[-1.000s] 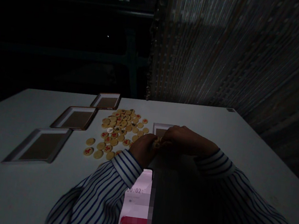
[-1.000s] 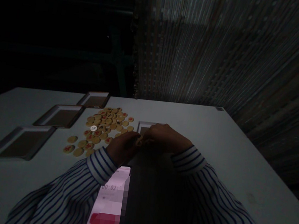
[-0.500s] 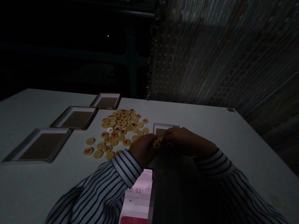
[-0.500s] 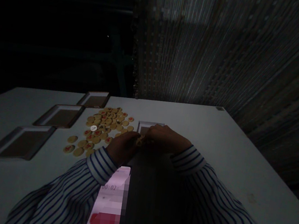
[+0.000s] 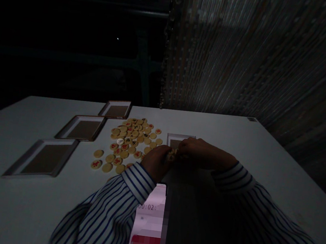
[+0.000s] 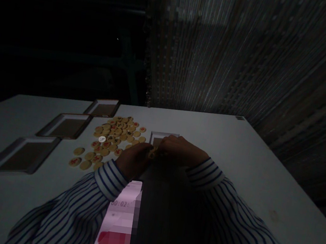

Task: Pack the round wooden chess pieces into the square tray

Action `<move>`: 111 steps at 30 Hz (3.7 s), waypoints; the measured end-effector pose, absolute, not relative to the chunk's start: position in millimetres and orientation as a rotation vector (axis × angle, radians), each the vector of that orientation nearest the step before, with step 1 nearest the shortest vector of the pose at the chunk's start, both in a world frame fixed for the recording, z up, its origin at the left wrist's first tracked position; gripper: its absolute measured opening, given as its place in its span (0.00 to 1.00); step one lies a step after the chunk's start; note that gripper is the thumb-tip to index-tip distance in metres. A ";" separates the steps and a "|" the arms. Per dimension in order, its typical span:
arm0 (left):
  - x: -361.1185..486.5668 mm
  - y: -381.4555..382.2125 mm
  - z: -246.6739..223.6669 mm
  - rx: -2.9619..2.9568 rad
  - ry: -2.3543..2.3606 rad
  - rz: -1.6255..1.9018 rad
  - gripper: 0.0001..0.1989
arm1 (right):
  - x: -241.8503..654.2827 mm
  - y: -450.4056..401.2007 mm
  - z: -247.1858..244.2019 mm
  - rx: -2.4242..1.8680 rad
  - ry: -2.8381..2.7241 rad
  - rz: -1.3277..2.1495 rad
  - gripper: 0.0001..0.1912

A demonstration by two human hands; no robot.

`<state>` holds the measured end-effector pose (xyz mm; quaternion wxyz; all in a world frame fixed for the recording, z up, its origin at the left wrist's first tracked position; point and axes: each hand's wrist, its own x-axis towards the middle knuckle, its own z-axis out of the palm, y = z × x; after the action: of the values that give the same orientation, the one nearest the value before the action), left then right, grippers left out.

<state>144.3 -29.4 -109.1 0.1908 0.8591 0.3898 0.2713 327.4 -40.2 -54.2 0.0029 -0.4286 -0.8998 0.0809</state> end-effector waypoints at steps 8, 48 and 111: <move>143.6 -29.1 -110.5 2.417 1.086 0.780 0.13 | 328.9 -38.7 -58.3 -1.373 -2.808 0.242 0.08; 136.5 -28.0 -102.8 2.326 1.207 0.833 0.18 | 345.5 -47.5 -27.3 -1.787 -2.638 0.081 0.14; 21.2 22.8 -93.2 2.181 1.585 1.105 0.20 | 294.7 -28.5 -2.1 -1.581 -2.526 -0.179 0.16</move>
<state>21.2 22.8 -93.2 0.1135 0.7436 0.5405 0.3768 294.7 -28.5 -2.1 0.0781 -0.5279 -0.8436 -0.0598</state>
